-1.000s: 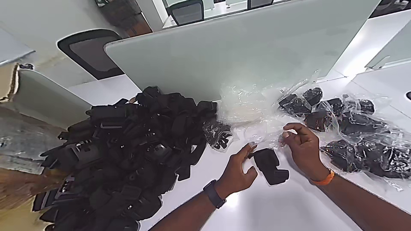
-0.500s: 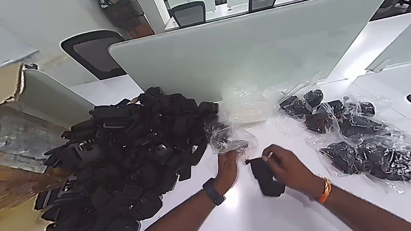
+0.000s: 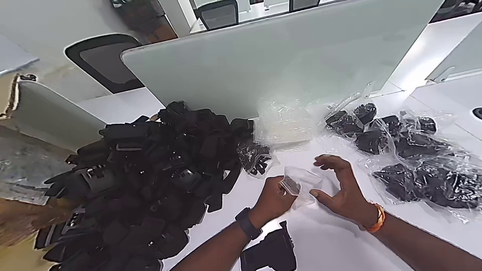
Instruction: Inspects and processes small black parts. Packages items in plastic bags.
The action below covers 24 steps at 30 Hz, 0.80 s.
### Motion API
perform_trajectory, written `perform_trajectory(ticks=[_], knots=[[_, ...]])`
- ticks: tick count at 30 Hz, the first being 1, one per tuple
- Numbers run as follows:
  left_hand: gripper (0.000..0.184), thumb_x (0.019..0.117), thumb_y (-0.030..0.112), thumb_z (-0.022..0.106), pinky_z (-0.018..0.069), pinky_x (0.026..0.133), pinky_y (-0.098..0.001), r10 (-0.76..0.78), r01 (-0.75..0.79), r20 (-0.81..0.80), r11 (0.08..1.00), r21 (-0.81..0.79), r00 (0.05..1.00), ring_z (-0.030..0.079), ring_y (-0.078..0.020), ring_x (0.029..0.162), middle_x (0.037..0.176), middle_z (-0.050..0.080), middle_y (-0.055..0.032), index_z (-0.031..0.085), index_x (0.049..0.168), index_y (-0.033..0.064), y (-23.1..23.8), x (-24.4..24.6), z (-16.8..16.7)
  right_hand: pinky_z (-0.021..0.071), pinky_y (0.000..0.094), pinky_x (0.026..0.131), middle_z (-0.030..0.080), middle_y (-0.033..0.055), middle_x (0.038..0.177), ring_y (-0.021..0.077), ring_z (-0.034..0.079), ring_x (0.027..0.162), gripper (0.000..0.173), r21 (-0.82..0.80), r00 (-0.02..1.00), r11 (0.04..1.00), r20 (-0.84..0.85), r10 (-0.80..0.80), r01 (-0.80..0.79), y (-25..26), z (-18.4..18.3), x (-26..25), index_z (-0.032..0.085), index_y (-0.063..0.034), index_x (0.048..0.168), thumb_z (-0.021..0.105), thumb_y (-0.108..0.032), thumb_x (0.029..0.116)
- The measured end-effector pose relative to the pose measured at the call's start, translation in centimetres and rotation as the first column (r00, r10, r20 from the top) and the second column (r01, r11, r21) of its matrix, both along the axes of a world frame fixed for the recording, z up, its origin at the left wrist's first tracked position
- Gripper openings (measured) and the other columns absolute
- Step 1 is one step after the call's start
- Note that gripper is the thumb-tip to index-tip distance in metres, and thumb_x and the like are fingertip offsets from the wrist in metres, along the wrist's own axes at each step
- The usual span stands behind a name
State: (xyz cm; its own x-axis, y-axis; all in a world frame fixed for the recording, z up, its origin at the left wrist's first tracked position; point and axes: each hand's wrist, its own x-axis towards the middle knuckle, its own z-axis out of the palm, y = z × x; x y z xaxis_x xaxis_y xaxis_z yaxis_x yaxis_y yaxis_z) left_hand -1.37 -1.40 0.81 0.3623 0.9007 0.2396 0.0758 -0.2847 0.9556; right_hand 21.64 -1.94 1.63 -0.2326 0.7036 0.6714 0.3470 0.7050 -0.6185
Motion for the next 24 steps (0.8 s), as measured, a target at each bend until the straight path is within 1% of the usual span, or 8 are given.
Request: perform_trajectory(ticks=[1,3,7,13,16,18,21,24], knots=[[0.008,0.0869,0.009,0.073,0.0522,0.063,-0.0182,-0.015,0.016,-0.03,1.0,0.008,0.999,0.061,0.0019,0.065,0.074,0.068,0.0025,0.07,0.086,0.0012,0.1,-0.2,0.0,0.0543,0.031,0.098,0.063,0.0093,0.127,0.0126,0.063,0.115,0.066,-0.055,0.999,0.998,-0.022,0.04,-0.041,-0.1,0.0,-0.3,0.044,-0.0037,0.141,0.077,-0.032,0.0905],[0.013,0.0869,0.012,0.069,0.0448,0.056,-0.0179,-0.029,0.031,-0.068,0.999,0.028,0.997,0.053,0.002,0.059,0.067,0.061,0.0038,0.067,0.078,0.0027,0.3,-0.4,-0.1,0.0583,0.022,0.083,0.069,0.0005,0.109,0.002,0.067,0.094,0.044,-0.161,0.992,0.984,-0.115,0.056,-0.074,-0.2,0.1,-0.7,0.054,-0.0001,0.13,0.071,-0.018,0.0938],[0.019,0.0939,0.014,0.063,0.0403,0.052,-0.0188,-0.034,0.033,-0.055,0.999,-0.008,0.998,0.047,-0.0002,0.054,0.062,0.053,0.0051,0.061,0.077,0.0046,0.5,-0.4,0.1,0.054,0.0199,0.057,0.066,-0.0044,0.078,0.0036,0.061,0.061,0.029,-0.446,0.944,0.878,-0.329,0.018,-0.172,0.2,0.8,-0.6,0.055,-0.0056,0.12,0.065,-0.002,0.093],[0.033,0.1037,0.009,0.042,0.04,0.056,-0.0175,-0.107,0.108,-0.042,0.994,0.012,0.993,0.047,0.0026,0.058,0.064,0.053,0.0066,0.062,0.078,0.0042,0.7,-0.6,0.1,0.0509,0.0202,0.049,0.057,-0.0084,0.06,0.0034,0.056,0.05,0.011,-0.486,0.865,0.874,-0.446,-0.229,-0.019,1.9,0.9,0.7,0.058,-0.0066,0.103,0.053,0.001,0.097],[0.037,0.1043,0.009,0.039,0.0392,0.055,-0.0156,-0.083,0.084,-0.022,0.996,0.036,0.996,0.045,0.005,0.057,0.064,0.053,0.009,0.064,0.078,0.0047,0.6,-0.6,0.1,0.0532,0.0221,0.053,0.056,-0.0066,0.063,0.0056,0.058,0.053,0.015,-0.474,0.862,0.88,-0.463,-0.208,-0.042,2.4,0.4,1.2,0.056,-0.0054,0.113,0.047,-0.002,0.1007],[0.037,0.105,0.01,0.038,0.0392,0.055,-0.0157,-0.063,0.064,-0.027,0.997,0.041,0.998,0.045,0.0047,0.057,0.064,0.053,0.0086,0.065,0.08,0.0042,0.5,-0.5,0.1,0.0549,0.0231,0.059,0.06,-0.0037,0.077,0.0071,0.061,0.063,0.023,-0.502,0.884,0.86,-0.438,-0.162,-0.091,2.3,0.3,1.1,0.045,-0.0066,0.126,0.045,-0.012,0.1033],[0.035,0.1052,0.011,0.041,0.0429,0.057,-0.0177,0.016,-0.014,-0.046,0.999,0.047,0.999,0.05,0.0019,0.059,0.066,0.057,0.0057,0.068,0.084,0.0032,0.5,-0.3,0.0,0.0588,0.0275,0.064,0.065,0.0015,0.101,0.0109,0.067,0.075,0.046,-0.538,0.908,0.829,-0.408,-0.095,-0.155,1.5,0.8,0.3,0.031,-0.0079,0.131,0.059,-0.022,0.0977],[0.03,0.1059,0.012,0.044,0.047,0.059,-0.018,0.083,-0.08,-0.06,0.996,0.036,0.995,0.056,0.0012,0.062,0.071,0.063,0.0045,0.068,0.089,0.0034,0.6,-0.2,0.0,0.0596,0.0271,0.065,0.064,0.0053,0.113,0.0112,0.068,0.075,0.045,-0.471,0.918,0.862,-0.395,-0.016,-0.187,0.9,0.5,-0.3,0.034,-0.0082,0.122,0.067,-0.003,0.0925]])
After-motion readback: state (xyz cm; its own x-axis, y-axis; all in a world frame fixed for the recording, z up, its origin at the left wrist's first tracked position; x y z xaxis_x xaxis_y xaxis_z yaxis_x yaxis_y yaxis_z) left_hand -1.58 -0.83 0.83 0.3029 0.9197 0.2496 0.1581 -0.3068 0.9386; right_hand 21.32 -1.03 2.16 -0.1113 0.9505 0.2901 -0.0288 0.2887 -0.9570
